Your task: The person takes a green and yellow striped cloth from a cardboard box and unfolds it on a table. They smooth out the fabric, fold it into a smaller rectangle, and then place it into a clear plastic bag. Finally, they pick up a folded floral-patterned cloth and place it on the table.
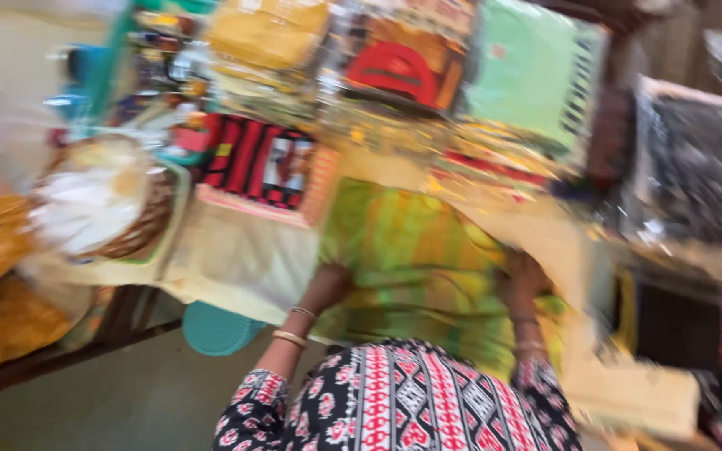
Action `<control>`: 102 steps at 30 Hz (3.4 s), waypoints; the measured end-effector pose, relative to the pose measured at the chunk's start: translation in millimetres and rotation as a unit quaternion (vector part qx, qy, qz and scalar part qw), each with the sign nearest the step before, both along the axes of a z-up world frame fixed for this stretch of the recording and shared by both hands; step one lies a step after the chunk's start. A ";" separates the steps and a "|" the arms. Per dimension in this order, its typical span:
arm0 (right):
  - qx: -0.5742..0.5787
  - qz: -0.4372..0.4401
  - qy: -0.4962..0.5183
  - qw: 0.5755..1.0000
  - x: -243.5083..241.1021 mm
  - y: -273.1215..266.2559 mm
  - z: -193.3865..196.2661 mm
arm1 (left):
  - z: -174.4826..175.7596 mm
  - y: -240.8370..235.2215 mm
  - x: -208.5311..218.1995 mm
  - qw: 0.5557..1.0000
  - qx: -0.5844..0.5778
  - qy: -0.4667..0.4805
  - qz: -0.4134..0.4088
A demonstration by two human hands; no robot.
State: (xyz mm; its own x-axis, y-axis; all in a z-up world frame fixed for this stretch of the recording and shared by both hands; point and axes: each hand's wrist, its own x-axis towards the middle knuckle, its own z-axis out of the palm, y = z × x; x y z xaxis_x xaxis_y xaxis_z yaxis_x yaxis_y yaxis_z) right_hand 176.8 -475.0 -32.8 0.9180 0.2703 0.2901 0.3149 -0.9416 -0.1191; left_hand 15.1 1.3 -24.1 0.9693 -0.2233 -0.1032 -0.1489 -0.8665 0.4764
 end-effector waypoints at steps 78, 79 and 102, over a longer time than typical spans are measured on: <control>0.258 -0.060 -0.055 0.963 -88.6 -50.9 327.9 | 158.7 -4.6 75.7 0.936 -0.086 -0.293 0.178; 0.257 -0.061 -0.052 0.963 -82.6 -69.3 298.6 | 138.9 -8.3 69.1 0.936 -0.086 -0.290 0.178; 0.225 0.181 0.119 0.950 42.5 191.3 45.3 | 144.1 -101.6 12.6 0.969 -0.241 -0.042 0.020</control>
